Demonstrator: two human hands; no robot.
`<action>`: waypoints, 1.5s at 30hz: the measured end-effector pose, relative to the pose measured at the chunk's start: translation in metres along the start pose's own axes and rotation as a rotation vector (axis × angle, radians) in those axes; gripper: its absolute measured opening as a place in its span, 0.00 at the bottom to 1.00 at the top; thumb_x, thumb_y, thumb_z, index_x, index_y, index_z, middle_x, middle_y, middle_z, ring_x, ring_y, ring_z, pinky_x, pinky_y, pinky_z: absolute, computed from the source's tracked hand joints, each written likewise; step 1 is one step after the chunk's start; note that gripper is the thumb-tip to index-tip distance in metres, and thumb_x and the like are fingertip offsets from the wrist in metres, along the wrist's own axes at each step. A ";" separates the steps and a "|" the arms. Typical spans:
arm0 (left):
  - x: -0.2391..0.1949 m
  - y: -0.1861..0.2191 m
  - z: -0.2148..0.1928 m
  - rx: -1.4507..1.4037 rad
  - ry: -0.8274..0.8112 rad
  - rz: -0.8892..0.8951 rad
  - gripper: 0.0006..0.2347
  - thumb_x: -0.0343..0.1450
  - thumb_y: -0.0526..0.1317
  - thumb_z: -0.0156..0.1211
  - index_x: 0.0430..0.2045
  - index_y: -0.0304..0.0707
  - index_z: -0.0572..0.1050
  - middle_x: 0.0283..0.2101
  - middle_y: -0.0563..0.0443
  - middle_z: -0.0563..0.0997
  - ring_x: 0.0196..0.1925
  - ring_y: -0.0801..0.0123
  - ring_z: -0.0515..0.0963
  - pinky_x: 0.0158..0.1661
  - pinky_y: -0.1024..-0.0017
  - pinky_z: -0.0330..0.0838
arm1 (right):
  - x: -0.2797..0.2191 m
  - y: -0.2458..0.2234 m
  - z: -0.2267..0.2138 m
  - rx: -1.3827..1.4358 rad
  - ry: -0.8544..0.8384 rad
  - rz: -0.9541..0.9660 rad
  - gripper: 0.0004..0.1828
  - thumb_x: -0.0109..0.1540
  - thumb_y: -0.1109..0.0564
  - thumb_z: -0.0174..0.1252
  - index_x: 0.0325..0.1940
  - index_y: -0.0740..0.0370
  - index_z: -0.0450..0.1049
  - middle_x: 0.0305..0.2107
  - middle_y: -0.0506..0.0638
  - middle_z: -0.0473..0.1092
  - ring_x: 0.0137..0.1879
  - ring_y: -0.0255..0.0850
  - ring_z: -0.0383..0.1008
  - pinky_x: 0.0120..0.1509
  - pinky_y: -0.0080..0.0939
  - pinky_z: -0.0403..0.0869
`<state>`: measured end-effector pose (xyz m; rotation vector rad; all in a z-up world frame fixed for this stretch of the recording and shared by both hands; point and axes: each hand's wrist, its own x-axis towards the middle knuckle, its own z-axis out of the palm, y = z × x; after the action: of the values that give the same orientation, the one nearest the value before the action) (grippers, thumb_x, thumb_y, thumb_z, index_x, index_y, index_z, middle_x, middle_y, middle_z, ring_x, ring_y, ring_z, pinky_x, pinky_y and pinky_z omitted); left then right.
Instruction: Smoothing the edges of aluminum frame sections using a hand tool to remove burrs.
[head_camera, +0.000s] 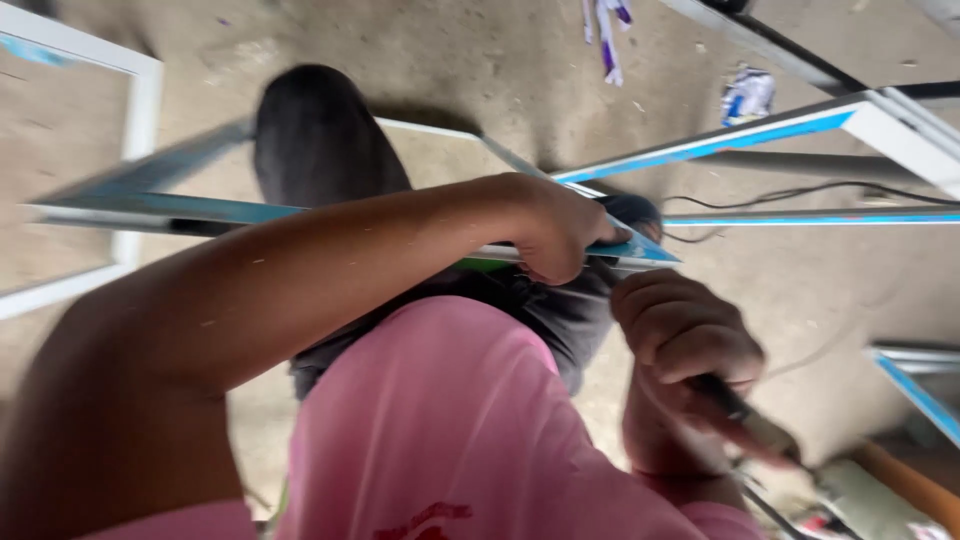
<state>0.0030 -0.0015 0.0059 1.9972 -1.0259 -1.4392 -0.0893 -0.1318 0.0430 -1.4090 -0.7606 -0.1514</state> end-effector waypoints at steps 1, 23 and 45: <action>0.004 -0.006 0.009 0.019 0.000 -0.013 0.46 0.59 0.29 0.51 0.77 0.64 0.45 0.70 0.44 0.66 0.65 0.55 0.72 0.48 0.68 0.73 | -0.025 -0.002 -0.007 0.002 0.010 -0.021 0.38 0.70 0.25 0.35 0.20 0.56 0.51 0.10 0.45 0.46 0.15 0.40 0.45 0.23 0.44 0.55; -0.014 -0.001 0.008 -0.035 -0.032 -0.069 0.46 0.59 0.29 0.45 0.77 0.69 0.46 0.49 0.38 0.80 0.36 0.51 0.79 0.31 0.60 0.66 | -0.024 -0.052 -0.067 -0.036 0.242 -0.137 0.25 0.72 0.35 0.45 0.27 0.44 0.49 0.12 0.38 0.41 0.16 0.32 0.36 0.19 0.38 0.51; -0.089 -0.113 0.003 0.377 0.603 -0.340 0.29 0.70 0.50 0.61 0.69 0.69 0.59 0.65 0.61 0.73 0.51 0.64 0.85 0.41 0.63 0.87 | -0.085 -0.004 -0.068 -0.195 0.652 0.126 0.26 0.69 0.42 0.51 0.23 0.57 0.56 0.18 0.47 0.51 0.23 0.39 0.54 0.28 0.40 0.54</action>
<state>0.0188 0.1379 -0.0260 2.7432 -0.7419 -0.7097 -0.1301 -0.2238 0.0006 -1.4659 -0.1184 -0.5668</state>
